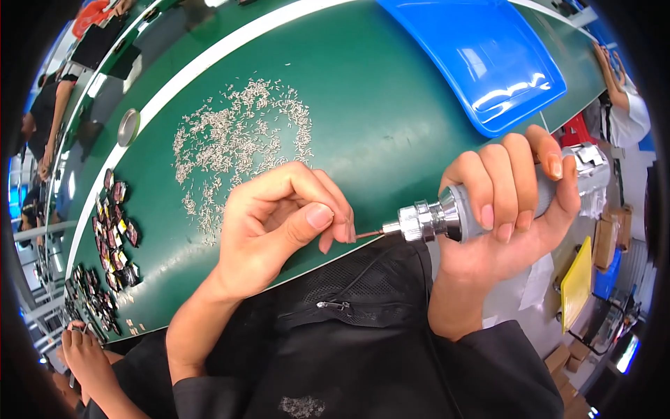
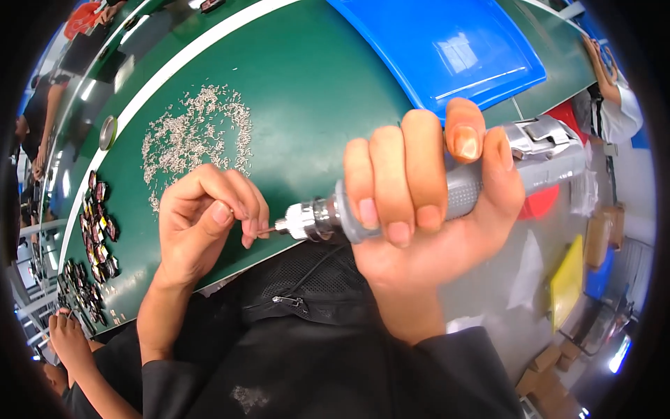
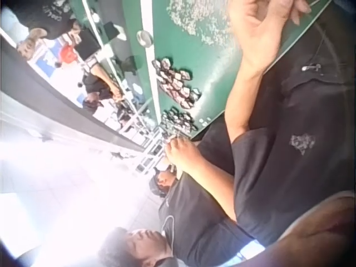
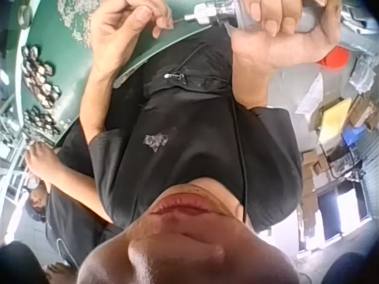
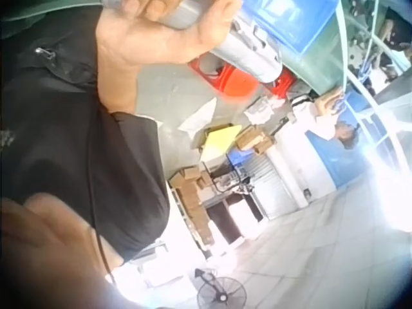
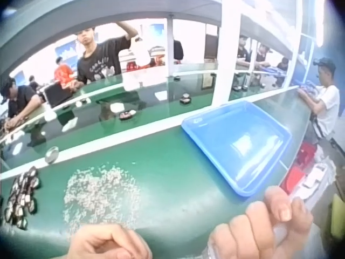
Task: Assembling small electronic components using a power screwdriver on a production line.
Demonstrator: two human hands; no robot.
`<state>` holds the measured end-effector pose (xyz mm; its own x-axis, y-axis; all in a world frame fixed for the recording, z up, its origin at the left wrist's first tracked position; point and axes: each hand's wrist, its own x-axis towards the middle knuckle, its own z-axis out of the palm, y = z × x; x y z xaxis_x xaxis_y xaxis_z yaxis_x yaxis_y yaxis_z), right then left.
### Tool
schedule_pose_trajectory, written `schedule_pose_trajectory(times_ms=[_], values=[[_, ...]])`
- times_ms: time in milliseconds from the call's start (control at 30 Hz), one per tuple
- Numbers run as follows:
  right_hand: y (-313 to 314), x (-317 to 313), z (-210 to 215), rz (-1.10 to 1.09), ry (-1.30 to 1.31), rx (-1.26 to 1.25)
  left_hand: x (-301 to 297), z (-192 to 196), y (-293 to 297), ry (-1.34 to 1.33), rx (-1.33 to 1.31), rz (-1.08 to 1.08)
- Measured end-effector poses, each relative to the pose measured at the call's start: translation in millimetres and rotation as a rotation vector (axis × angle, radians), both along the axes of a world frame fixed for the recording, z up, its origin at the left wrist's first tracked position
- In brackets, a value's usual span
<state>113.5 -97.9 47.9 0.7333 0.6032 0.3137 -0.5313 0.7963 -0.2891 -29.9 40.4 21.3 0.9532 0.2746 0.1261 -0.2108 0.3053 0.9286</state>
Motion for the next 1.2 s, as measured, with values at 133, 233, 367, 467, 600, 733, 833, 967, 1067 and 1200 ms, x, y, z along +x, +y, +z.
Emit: schedule_pose_trajectory(times_ms=[133,233,367,467,600,733,833,967,1067,1200], values=[[3.5,-3.3,2.3,-0.076,-0.006,-0.01,0.0,-5.0,-0.2,-0.01,-0.064,-0.061],[4.3,-1.8,2.4,-0.069,0.032,0.009,1.3,-7.7,-3.4,-0.02,-0.05,-0.048],[9.0,-2.4,-1.6,-0.065,0.019,-0.005,-0.8,-5.5,-5.2,0.004,-0.074,-0.05],[11.1,-3.1,-2.4,-0.055,0.035,0.0,-2.2,-5.8,-5.3,0.008,-0.11,-0.039],[13.3,-3.6,-1.9,-0.047,0.034,-0.008,-0.8,-4.1,-4.4,0.02,-0.063,-0.032],[11.1,-4.9,-0.7,-0.044,-0.009,-0.029,-1.6,-5.9,-4.1,0.059,0.012,-0.007],[9.0,-7.0,0.7,-0.09,-0.087,-0.058,-4.0,-5.8,-6.4,0.058,0.09,0.054],[9.5,-7.9,-4.1,-0.108,-0.146,-0.069,-7.7,-6.7,-11.9,0.102,0.224,0.135],[6.8,-4.4,-8.2,-0.109,-0.146,-0.075,-4.0,-7.2,-15.3,0.092,0.233,0.155],[8.2,3.7,-15.1,-0.097,-0.052,-0.088,0.9,-9.0,-12.5,0.109,0.378,0.123]])
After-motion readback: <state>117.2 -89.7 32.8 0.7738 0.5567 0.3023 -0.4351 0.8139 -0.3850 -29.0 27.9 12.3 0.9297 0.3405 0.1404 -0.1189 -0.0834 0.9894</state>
